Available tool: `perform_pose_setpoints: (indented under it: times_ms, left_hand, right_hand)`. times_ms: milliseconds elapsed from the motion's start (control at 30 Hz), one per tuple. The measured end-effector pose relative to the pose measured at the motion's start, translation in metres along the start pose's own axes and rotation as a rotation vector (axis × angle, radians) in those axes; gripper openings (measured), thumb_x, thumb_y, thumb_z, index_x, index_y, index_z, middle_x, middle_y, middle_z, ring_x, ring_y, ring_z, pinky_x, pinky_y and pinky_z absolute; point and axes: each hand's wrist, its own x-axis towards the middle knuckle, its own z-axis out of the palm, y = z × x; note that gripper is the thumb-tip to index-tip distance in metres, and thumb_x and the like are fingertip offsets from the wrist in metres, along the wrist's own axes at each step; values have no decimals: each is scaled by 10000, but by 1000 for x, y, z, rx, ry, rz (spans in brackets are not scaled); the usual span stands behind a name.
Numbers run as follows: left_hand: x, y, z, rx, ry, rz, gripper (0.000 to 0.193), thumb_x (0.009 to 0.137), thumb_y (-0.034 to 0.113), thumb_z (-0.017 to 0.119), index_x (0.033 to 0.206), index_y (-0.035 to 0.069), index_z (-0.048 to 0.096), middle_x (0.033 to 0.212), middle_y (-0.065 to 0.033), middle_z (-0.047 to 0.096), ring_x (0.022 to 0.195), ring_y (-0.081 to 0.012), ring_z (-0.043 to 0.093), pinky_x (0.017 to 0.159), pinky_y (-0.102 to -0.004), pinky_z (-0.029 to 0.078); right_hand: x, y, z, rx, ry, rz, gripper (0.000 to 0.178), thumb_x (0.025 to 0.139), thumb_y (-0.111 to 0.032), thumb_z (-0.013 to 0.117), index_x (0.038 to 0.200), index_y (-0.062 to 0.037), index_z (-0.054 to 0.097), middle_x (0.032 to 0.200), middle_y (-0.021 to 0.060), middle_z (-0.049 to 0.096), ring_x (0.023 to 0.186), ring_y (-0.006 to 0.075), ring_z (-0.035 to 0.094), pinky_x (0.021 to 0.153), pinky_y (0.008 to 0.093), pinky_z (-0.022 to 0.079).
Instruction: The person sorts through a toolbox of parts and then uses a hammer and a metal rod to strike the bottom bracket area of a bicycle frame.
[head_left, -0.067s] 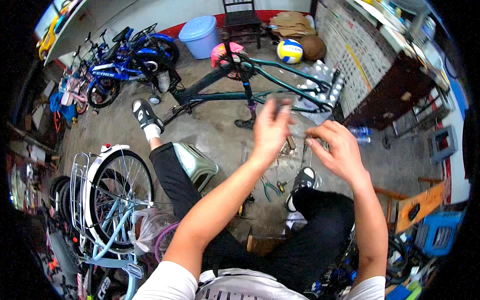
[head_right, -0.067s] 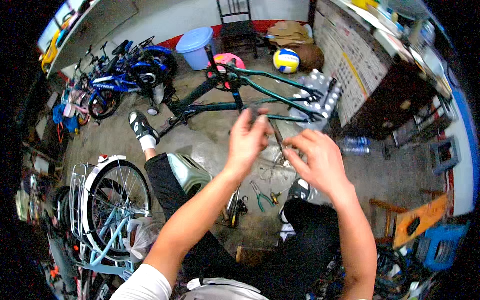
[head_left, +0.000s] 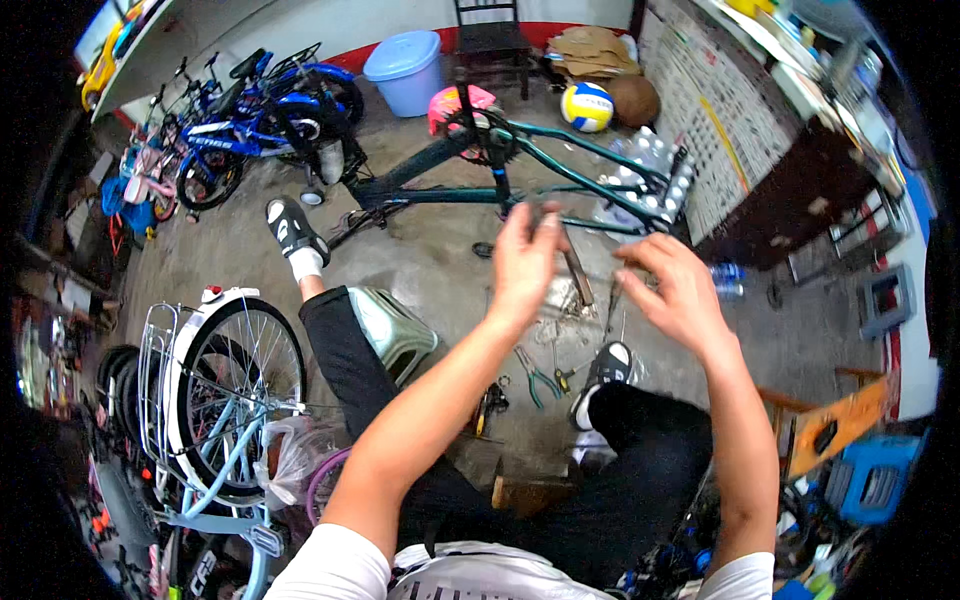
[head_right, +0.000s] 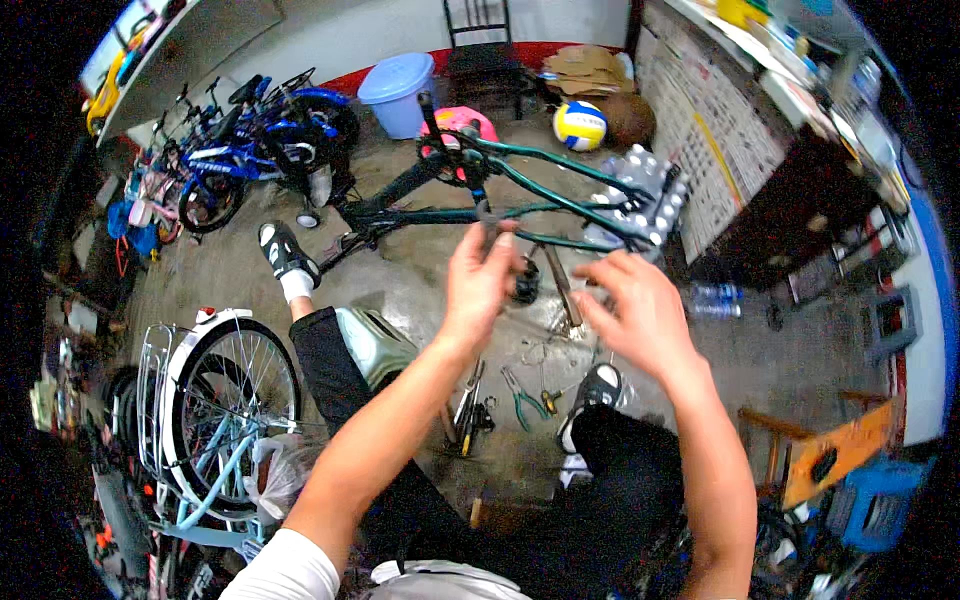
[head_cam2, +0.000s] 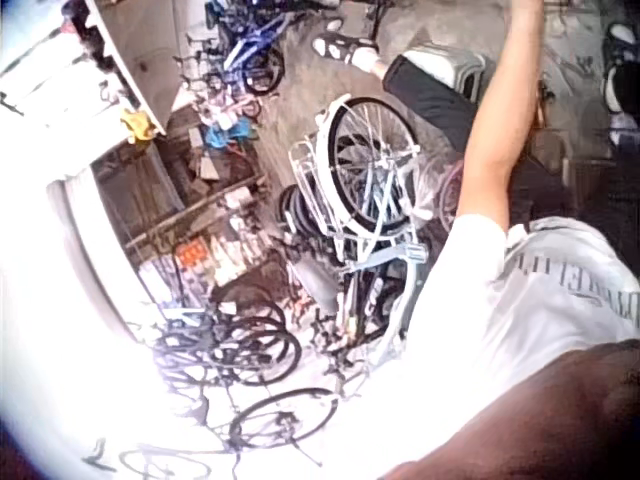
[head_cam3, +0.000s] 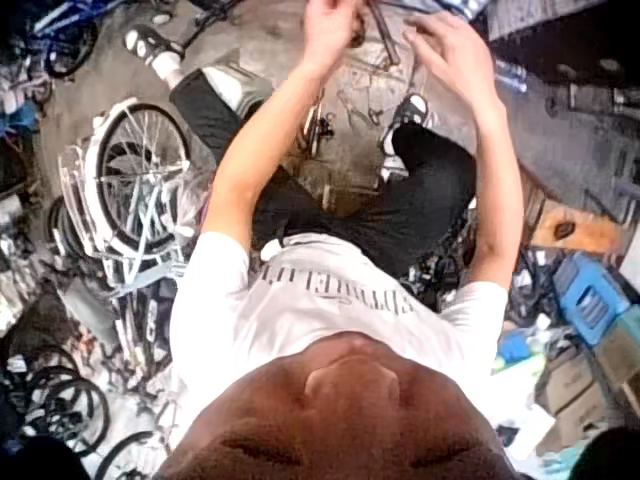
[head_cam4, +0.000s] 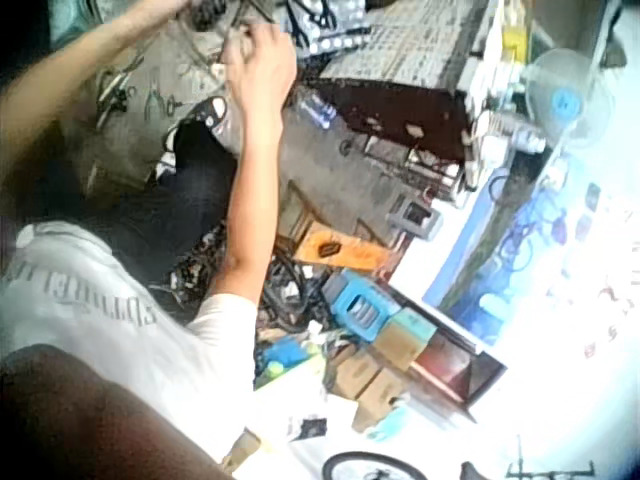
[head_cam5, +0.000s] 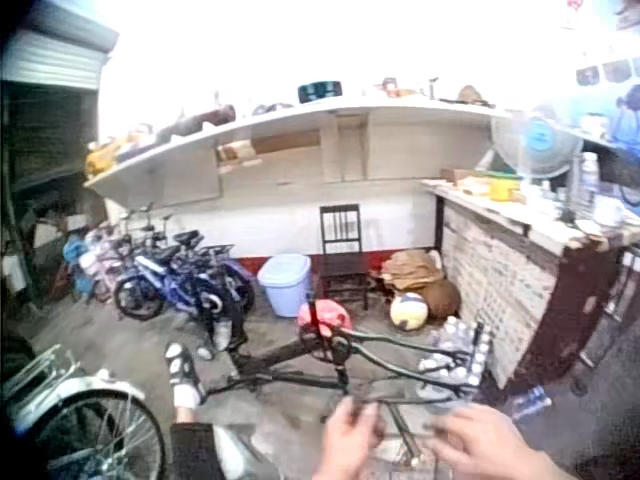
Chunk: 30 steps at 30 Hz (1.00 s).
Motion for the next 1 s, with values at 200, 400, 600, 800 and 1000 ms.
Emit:
perform_pose_setpoints:
  times_ms: [200, 400, 600, 800, 1000]
  left_hand:
    - [92, -8, -82, 190, 167, 3, 165, 1034, 232, 581, 1137, 106, 610, 770, 22, 574, 553, -29, 418, 473, -208, 320]
    - [141, -18, -101, 123, 248, -34, 189, 1036, 242, 573, 1140, 89, 611, 767, 21, 574, 549, -30, 429, 460, -209, 309]
    - [117, -15, -113, -122, 454, -167, 197, 1035, 230, 565, 1155, 83, 619, 789, 20, 580, 544, -41, 429, 465, -218, 313]
    - [39, -7, -158, -143, 595, -86, 213, 1032, 225, 576, 1158, 55, 603, 783, 10, 588, 540, -48, 433, 470, -224, 305]
    - [-41, -1, -193, -123, 728, -162, 192, 1031, 224, 566, 1124, 63, 614, 772, 22, 572, 536, -41, 422, 465, -218, 304]
  right_hand:
    - [113, 121, 54, -23, -39, 68, 491, 899, -344, 722, 1238, 0, 633, 1214, 175, 629, 1160, 324, 599, 975, 394, 479]
    - [161, 159, 100, 484, -622, 435, 377, 985, -342, 641, 1037, 31, 636, 789, 117, 618, 739, 177, 533, 667, 385, 455]
    - [139, 106, 109, 371, -505, 321, 428, 998, -408, 595, 939, 16, 601, 791, 204, 617, 740, 306, 595, 720, 430, 481]
    - [115, 6, 110, 621, -648, 462, 361, 1026, -341, 565, 908, -2, 604, 695, 61, 596, 623, 150, 582, 595, 322, 463]
    - [78, -42, 134, 801, -652, 484, 340, 1026, -311, 578, 845, -24, 582, 671, 41, 611, 589, 131, 592, 577, 299, 476]
